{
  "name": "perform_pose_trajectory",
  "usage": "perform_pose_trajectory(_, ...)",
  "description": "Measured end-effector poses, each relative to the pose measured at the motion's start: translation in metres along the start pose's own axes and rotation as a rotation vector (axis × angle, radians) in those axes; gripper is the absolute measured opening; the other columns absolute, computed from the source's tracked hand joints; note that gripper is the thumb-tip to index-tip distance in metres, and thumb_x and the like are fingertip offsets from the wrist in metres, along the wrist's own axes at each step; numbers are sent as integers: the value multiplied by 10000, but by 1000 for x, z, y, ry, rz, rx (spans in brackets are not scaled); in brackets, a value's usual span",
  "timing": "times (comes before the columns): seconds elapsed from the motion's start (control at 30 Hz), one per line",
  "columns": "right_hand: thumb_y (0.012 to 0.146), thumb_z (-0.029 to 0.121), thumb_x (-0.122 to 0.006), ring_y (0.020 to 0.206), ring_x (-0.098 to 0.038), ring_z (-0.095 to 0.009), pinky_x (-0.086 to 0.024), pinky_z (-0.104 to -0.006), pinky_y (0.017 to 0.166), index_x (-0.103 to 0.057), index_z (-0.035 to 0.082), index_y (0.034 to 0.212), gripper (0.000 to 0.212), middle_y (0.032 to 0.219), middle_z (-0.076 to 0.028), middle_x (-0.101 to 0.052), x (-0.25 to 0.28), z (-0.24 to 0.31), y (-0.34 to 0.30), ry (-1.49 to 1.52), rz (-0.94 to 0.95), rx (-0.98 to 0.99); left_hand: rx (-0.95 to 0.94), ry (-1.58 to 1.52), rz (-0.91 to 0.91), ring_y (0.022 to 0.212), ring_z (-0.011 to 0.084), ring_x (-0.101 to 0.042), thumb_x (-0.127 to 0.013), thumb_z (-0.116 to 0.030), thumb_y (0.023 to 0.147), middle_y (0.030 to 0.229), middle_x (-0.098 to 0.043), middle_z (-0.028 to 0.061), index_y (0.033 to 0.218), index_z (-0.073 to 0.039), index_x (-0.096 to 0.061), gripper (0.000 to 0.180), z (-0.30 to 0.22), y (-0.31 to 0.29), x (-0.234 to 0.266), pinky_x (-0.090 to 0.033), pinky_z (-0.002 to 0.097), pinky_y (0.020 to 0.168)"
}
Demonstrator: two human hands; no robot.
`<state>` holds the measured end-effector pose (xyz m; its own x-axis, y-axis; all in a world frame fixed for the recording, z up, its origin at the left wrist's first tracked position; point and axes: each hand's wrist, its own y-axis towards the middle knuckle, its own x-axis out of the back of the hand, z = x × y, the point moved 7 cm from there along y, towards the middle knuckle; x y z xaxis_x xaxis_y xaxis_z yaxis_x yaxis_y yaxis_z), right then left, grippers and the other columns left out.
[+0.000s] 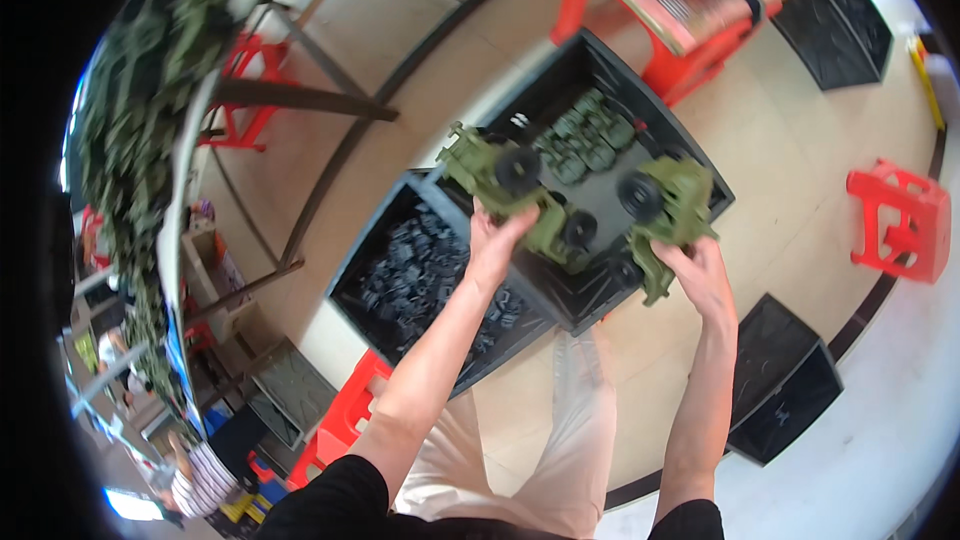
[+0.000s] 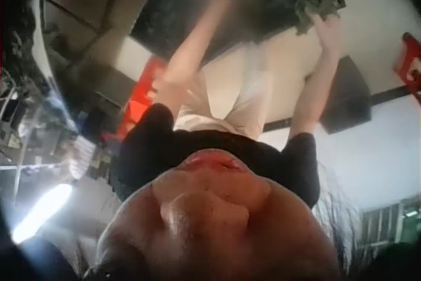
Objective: The person assembles green plastic toy bodies with black wheels. They pick up a green body, attach a black wheel to each side, and place the assembled unit on a table. This process is repeated for multiple units.
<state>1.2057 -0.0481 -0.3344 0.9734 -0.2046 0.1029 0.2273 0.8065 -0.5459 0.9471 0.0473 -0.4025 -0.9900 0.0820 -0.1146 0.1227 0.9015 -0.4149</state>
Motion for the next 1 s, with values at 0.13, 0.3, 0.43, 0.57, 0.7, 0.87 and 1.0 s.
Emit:
perform_pose_trajectory(0.13,827,89,-582,1134,-501,-205,-394,-357,968,-448,-14,1275,479,1263,-103,-510,-75,83,-48,133,207,147,-329,486,-21,1203,347,-331,-788,-220,566,1221,-440,179,1019,-59,-646,501,-145,-77,80,-227,423,1036)
perform_pose_trajectory(0.3,853,78,-548,1142,-502,-215,-397,-352,975,-450,-6,1286,451,1273,-114,-505,-252,195,-111,59,561,264,-450,736,-343,1145,392,-357,-752,-331,547,1177,-438,236,981,-60,-650,521,-287,-191,247,-237,468,1000)
perform_pose_trajectory(0.43,899,109,-481,1075,-528,-192,-399,-313,946,-490,-55,1226,366,1186,-122,-566,-467,286,-170,-22,891,272,-306,775,-673,1153,368,-377,-767,-405,568,1182,-430,220,1001,-102,-675,536,-357,-286,442,-290,481,974)
perform_pose_trajectory(0.57,896,320,-566,924,-559,-117,-431,-260,827,-590,-33,1116,416,1026,-62,-627,-708,339,-227,-166,1145,254,32,895,-1061,1152,344,-458,-734,-528,570,1196,-473,209,989,-120,-698,586,-400,-363,648,-294,449,1019)
perform_pose_trajectory(0.7,861,361,-557,854,-561,-149,-439,-311,761,-623,-88,940,460,936,-128,-634,-935,361,-266,-56,1273,196,522,716,-1072,1160,287,-493,-700,-636,561,1170,-589,143,1016,-78,-682,720,-387,-371,844,-301,452,988)
perform_pose_trajectory(0.87,852,319,-490,973,-590,-275,-444,-367,829,-634,-48,1023,431,1083,-208,-617,-1119,360,-246,-304,1031,296,782,864,-1115,1238,286,-436,-715,-623,543,1276,-520,160,1185,-75,-589,853,-385,-307,983,-283,441,1021)
perform_pose_trajectory(1.0,893,384,-351,1151,-526,-296,-409,-376,947,-609,24,1129,502,1253,-167,-540,-1207,323,-209,-922,809,488,851,887,-1105,1247,267,-436,-708,-626,551,1304,-503,141,1246,-85,-540,897,-388,-279,1024,-281,436,1036)
